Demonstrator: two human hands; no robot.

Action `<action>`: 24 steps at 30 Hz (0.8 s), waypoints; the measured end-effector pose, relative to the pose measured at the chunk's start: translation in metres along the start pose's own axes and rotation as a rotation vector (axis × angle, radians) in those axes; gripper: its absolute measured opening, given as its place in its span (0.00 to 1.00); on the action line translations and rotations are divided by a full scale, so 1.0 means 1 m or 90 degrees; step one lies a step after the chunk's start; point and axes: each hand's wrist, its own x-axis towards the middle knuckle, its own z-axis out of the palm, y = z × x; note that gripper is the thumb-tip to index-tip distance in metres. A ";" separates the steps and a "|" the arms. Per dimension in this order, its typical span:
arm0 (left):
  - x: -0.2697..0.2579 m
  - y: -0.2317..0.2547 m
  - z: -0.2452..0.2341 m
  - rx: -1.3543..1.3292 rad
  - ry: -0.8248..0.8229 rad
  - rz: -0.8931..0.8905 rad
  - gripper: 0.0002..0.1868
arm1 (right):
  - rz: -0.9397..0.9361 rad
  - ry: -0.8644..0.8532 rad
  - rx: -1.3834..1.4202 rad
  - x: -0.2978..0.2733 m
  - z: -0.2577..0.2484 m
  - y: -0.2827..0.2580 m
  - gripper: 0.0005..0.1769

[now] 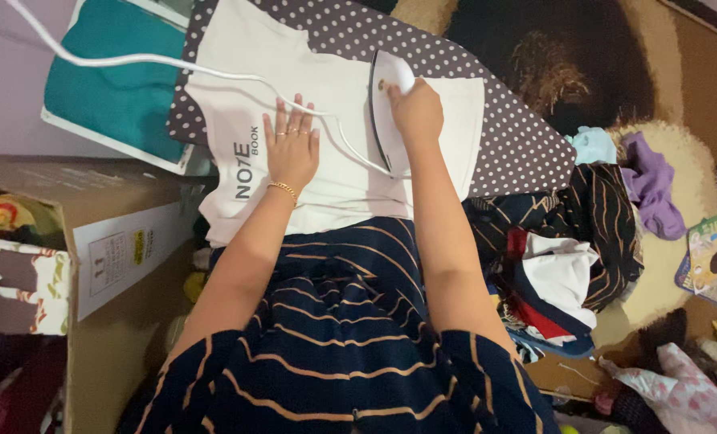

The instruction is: The person irons a white t-shirt on a small ironing board, smoothing the fabric and moving the iron across the surface. They then flip the shirt to iron the other side and proceed to iron a red and white t-shirt.

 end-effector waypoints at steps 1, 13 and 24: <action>0.003 0.000 -0.001 0.007 -0.002 -0.001 0.29 | 0.006 0.007 0.000 0.009 -0.001 0.001 0.28; 0.001 -0.001 -0.006 0.023 -0.050 0.010 0.32 | 0.200 0.031 -0.024 -0.041 -0.057 0.106 0.30; 0.004 -0.005 -0.014 -0.078 -0.029 -0.021 0.29 | 0.209 0.172 0.002 0.054 -0.031 0.149 0.32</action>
